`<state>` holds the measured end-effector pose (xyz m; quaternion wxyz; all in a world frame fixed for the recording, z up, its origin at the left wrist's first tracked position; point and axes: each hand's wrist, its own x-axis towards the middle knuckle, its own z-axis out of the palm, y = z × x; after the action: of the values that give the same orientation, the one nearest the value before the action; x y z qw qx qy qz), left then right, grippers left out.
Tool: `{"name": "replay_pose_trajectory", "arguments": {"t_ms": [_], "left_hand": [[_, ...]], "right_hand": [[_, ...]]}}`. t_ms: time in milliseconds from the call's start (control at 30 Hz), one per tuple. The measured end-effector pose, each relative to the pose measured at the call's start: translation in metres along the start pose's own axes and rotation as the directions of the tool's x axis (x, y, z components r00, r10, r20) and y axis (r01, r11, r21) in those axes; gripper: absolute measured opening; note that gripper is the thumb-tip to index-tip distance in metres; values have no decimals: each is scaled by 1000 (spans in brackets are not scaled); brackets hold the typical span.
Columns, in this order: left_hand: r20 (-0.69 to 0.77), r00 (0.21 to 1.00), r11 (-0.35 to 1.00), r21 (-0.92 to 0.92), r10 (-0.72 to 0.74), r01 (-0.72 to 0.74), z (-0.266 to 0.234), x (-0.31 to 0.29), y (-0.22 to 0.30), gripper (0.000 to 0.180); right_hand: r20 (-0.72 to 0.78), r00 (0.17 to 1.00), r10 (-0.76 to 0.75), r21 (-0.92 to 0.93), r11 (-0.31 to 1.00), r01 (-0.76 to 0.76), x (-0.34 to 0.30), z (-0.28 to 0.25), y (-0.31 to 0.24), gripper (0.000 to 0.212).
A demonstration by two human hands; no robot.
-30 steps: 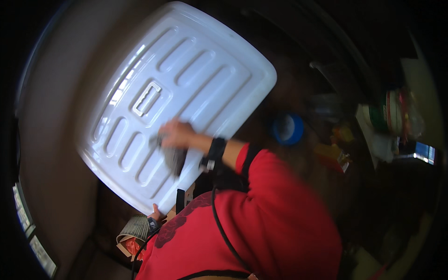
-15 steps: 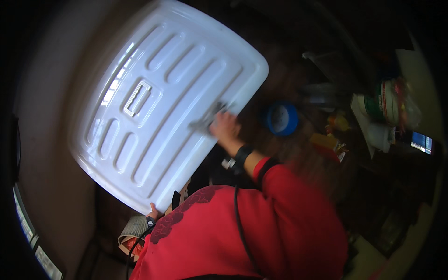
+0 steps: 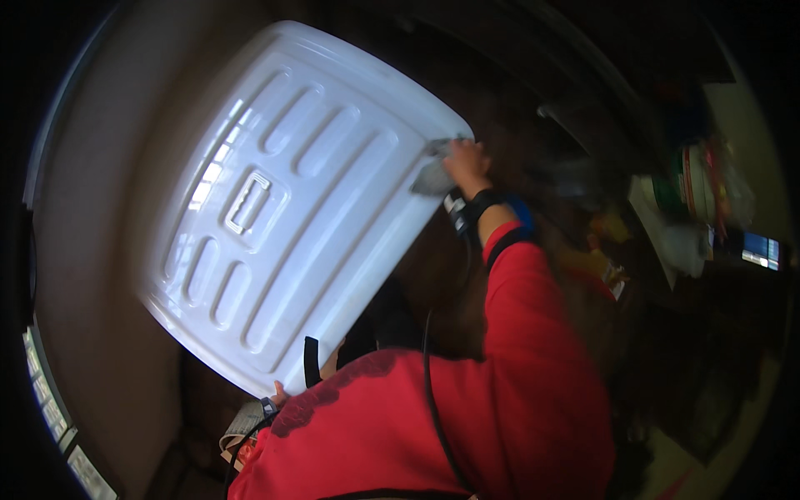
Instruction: The person wipes the surface of a white plastic lid and then wipes the interior frame and glass of a sliding window with a cloth.
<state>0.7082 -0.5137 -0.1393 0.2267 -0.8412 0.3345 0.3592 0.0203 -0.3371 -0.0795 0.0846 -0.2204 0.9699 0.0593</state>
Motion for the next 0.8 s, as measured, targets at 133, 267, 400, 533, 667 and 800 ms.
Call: {"name": "replay_pose_trajectory", "arguments": {"t_ms": [133,267,400,533,667,800], "left_hand": [[-452,711,804,527,539,-274,-1,-50,49,96],[-245,207,309,524,947,-794,30,-95,157,95],[-9,365,320,502,931,-803,76,-113,237,106],[-11,499,411,583,866,-700,91,-111,246,115],[-1,447,361,592,895,-721,91,-108,244,116],[4,510,392,633,860,-667,93,-110,249,116]], "right_hand": [[-361,911,-199,233,927,295,58,-41,-36,38],[-486,645,-590,10,734,679,94,-32,-156,48],[-347,779,-522,122,798,590,130,4,-222,47],[-383,829,-407,247,820,516,154,29,-203,42],[-226,925,-304,269,894,359,143,23,-141,40],[61,984,-165,214,965,148,81,14,-62,45]]}}
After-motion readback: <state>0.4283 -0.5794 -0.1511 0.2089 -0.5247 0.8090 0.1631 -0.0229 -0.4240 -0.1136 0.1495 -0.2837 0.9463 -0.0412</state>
